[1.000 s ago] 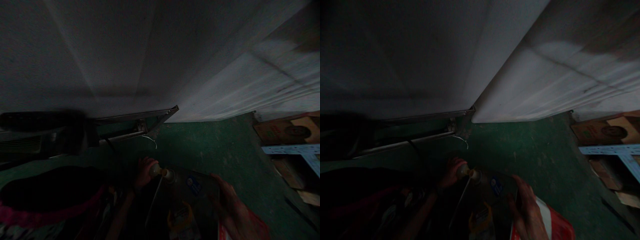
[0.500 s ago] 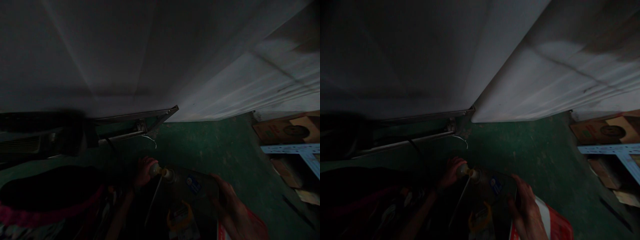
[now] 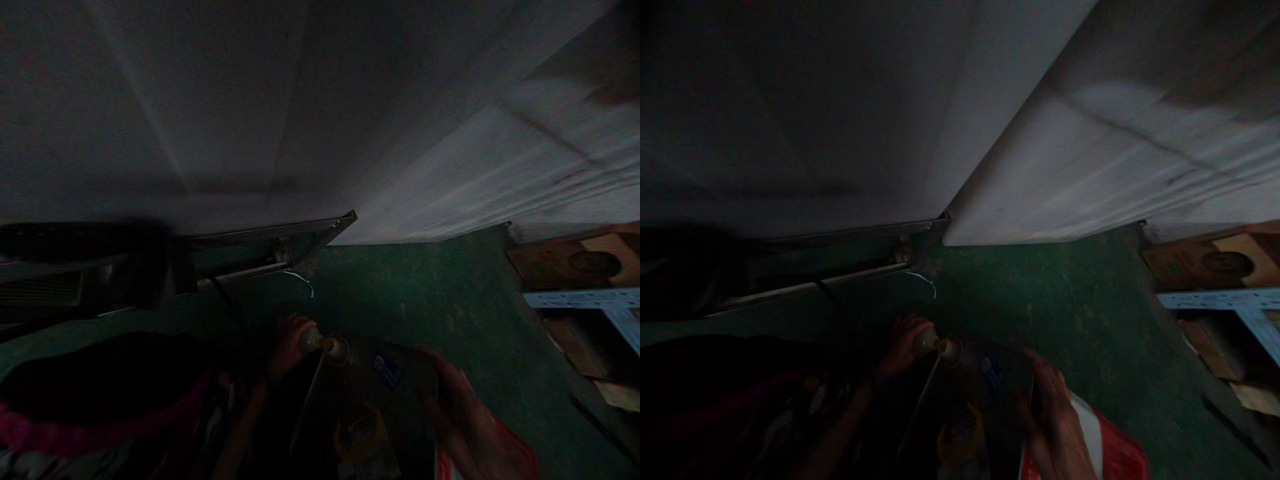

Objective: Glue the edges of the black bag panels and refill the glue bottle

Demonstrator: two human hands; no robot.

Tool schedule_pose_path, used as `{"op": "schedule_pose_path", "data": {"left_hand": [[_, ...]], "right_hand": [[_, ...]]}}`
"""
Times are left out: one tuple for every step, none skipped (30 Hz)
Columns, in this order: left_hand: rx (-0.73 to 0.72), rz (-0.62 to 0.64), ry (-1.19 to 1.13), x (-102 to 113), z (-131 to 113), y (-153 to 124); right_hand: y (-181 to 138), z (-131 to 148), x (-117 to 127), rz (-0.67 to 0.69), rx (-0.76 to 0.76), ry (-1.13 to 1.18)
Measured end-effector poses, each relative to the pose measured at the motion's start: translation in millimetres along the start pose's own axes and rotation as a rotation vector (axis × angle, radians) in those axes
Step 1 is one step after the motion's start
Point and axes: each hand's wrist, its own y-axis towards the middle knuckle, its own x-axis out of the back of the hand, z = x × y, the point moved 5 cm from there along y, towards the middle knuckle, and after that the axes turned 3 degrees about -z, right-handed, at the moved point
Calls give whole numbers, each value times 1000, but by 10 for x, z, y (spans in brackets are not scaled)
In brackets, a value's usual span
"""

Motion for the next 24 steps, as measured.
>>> {"op": "schedule_pose_path", "data": {"left_hand": [[4, -1, 0, -4, 6, 1], [7, -4, -1, -7, 11, 1], [6, -9, -2, -10, 17, 1], [1, -13, -4, -14, 22, 2], [-4, -17, -5, -19, 29, 3], [-9, -21, -5, -26, 36, 4], [-16, -25, -2, -32, 42, 5], [-23, -27, 2, -37, 46, 7], [-25, -31, 7, -40, 48, 8], [-24, -33, 13, -40, 48, 9], [-17, -32, 18, -37, 45, 8], [-7, -29, 23, -31, 39, 7], [-1, -21, 25, -24, 29, 5], [7, -15, 27, -15, 18, 2], [12, -9, 28, -6, 6, -1], [15, -3, 27, 2, -4, -3], [15, -1, 23, 8, -13, -5], [15, 1, 19, 11, -19, -6], [19, -1, 17, 12, -19, -5], [23, -2, 16, 12, -18, -4], [23, -1, 15, 9, -19, -1], [25, -2, 16, 6, -17, 2], [27, -1, 17, 4, -15, 4], [27, 3, 17, 0, -13, 6]], "right_hand": [[3, 12, 11, 0, -6, 5], [2, 11, 8, 16, -13, 12], [-1, 0, 3, 20, -16, 18], [-6, -26, -7, 21, -20, 23], [-13, -63, -25, 25, -25, 24], [-22, -110, -56, 47, -35, 23], [-31, -162, -87, 66, -48, 21], [-38, -212, -116, 80, -67, 22], [-44, -255, -137, 83, -84, 28], [-46, -286, -152, 80, -99, 39], [-47, -304, -160, 72, -104, 49], [-46, -311, -167, 71, -103, 55], [-45, -310, -173, 75, -99, 54], [-44, -304, -173, 75, -90, 46], [-43, -295, -173, 80, -80, 32], [-43, -283, -172, 84, -65, 15], [-41, -266, -161, 72, -44, -2], [-39, -246, -146, 54, -26, -16], [-36, -223, -132, 39, -7, -25], [-33, -199, -114, 18, 9, -30], [-29, -175, -95, -4, 19, -31], [-25, -158, -85, -8, 21, -25], [-23, -149, -83, 2, 13, -16], [-21, -148, -86, 16, 3, -4]]}}
